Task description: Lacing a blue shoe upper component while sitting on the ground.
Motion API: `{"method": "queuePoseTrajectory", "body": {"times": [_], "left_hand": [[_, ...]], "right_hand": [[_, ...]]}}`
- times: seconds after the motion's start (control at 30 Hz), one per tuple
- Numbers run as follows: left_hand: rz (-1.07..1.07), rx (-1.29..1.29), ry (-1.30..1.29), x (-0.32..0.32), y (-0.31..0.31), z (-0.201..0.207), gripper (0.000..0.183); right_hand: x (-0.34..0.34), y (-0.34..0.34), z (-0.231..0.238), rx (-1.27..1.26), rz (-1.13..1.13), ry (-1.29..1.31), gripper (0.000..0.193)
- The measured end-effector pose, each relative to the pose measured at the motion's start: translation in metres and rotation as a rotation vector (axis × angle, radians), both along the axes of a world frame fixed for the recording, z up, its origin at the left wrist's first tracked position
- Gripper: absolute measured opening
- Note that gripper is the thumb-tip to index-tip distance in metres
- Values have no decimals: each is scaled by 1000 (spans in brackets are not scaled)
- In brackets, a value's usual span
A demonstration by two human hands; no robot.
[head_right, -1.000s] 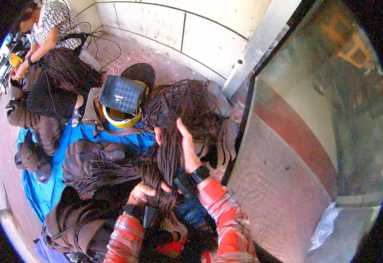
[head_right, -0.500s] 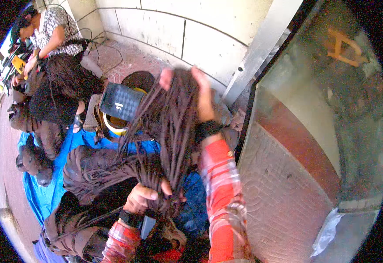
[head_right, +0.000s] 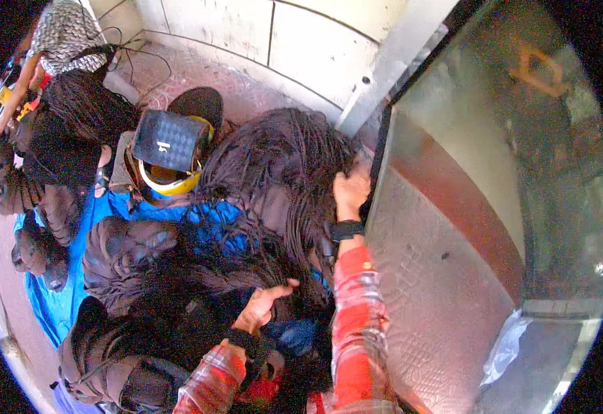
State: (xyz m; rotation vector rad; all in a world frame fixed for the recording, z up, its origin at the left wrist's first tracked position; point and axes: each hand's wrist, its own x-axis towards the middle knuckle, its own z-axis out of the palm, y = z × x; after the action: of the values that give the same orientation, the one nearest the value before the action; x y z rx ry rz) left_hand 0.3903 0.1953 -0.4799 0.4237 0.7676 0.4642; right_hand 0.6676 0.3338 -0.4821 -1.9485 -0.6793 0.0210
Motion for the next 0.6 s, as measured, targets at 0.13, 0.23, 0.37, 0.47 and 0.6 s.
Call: {"method": "queuePoseTrajectory", "body": {"times": [0.13, 0.23, 0.37, 0.47, 0.6], "left_hand": [[337, 189, 178, -15, -6, 27, 22], [529, 241, 297, -30, -8, 74, 25], [597, 524, 317, -72, 8, 174, 16], [626, 785, 280, -129, 28, 260, 15], [402, 1403, 486, -206, 48, 362, 18]], "right_hand": [[-100, -8, 53, 79, 688, -307, 24], [-111, -39, 2, -354, 966, -444, 16], [-66, -63, -19, -375, 1234, -603, 11], [-75, -67, 1, -394, 1265, -862, 18], [-52, -72, 41, -363, 1030, 22, 33]]}}
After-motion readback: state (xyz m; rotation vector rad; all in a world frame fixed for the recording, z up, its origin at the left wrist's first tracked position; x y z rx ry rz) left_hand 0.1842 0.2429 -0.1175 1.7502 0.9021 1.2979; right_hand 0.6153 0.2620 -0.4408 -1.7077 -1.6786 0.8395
